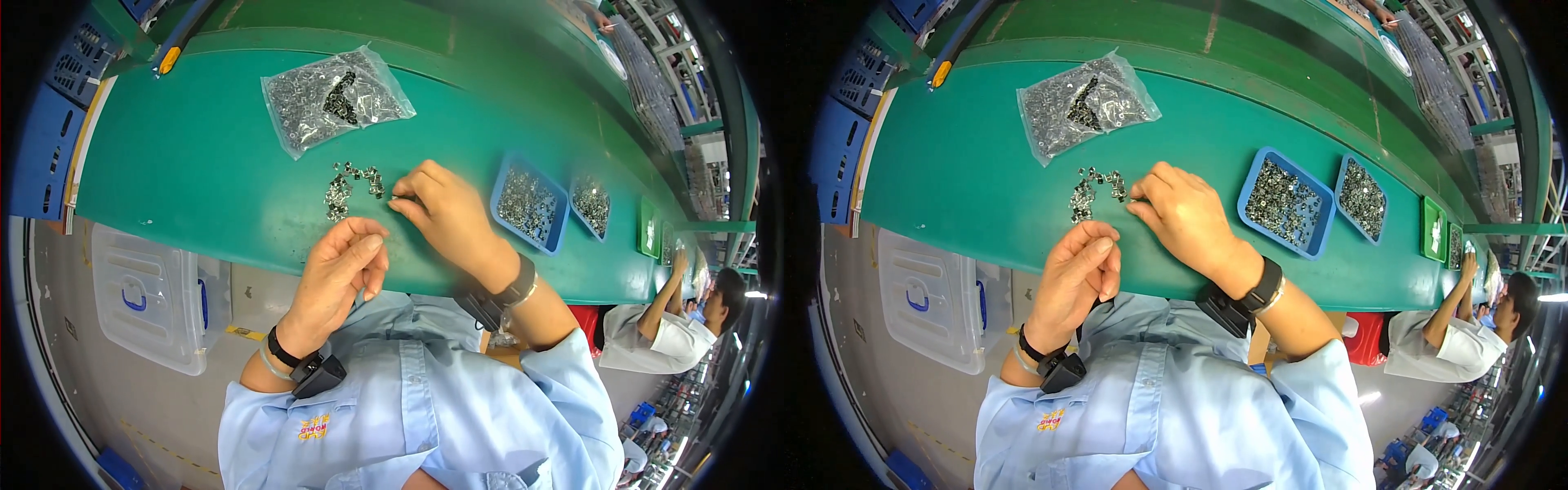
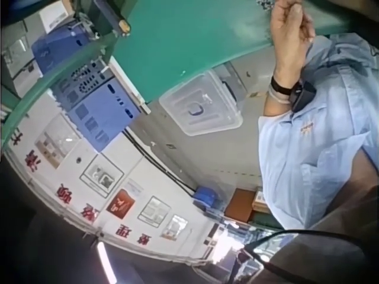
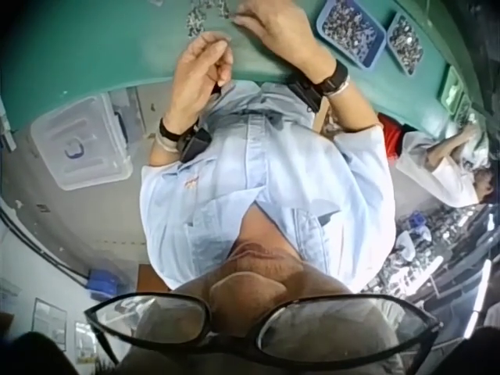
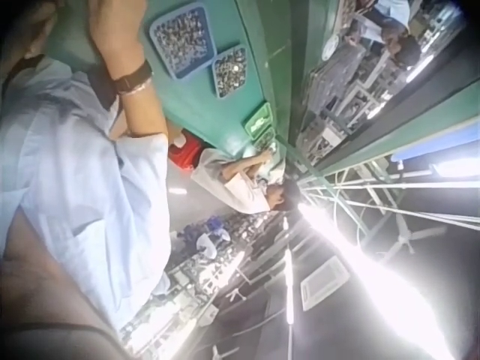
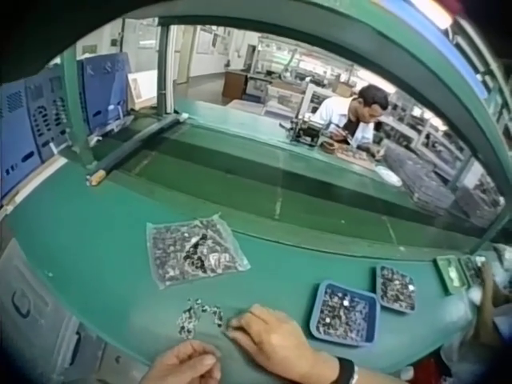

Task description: The person picks up a small metal component and a tiny black piece from the table and joins them together by hand. After pressing the two pieces together, the person places the assembled unit into a blue plastic tray and repeats the process.

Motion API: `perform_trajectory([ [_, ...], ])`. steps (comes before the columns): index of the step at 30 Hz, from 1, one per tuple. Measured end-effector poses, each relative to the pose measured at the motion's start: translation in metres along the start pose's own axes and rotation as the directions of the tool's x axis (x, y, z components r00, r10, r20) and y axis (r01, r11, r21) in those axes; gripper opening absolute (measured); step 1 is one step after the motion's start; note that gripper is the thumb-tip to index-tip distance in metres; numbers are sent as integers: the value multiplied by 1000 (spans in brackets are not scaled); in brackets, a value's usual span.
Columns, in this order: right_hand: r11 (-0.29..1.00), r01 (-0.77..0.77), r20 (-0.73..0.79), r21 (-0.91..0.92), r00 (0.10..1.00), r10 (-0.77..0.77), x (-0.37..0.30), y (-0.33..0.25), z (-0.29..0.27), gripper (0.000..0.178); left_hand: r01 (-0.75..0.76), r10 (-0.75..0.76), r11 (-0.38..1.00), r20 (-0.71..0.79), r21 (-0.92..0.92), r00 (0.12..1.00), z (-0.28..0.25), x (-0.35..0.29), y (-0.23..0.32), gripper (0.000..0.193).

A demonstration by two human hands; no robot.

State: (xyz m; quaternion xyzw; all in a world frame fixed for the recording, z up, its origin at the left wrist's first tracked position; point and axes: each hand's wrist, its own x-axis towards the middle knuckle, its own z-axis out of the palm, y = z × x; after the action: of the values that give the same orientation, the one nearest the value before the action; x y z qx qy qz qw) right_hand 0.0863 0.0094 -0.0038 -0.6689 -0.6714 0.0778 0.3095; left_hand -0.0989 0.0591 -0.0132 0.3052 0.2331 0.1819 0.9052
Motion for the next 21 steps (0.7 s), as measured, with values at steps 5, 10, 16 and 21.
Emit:
perform_trajectory([
  [5, 991, 74, -90, 114, 994, -64, -16, -12, -26, 22, -6, 7, 999, -34, 32, 999, 14, 12, 0, 19],
  [10, 977, 110, -138, 185, 987, -85, -30, -13, -39, 26, 39, -38, 999, 57, -13, 998, 26, 23, -8, 20],
  [16, 979, 71, -220, 194, 975, -28, -49, -6, -48, 27, 75, -67, 995, 106, -70, 992, 43, 29, -19, 18],
  [21, 987, 60, -198, 152, 980, -29, -59, 2, -61, 26, 59, -63, 997, 87, 46, 994, 58, 31, -20, 17],
])
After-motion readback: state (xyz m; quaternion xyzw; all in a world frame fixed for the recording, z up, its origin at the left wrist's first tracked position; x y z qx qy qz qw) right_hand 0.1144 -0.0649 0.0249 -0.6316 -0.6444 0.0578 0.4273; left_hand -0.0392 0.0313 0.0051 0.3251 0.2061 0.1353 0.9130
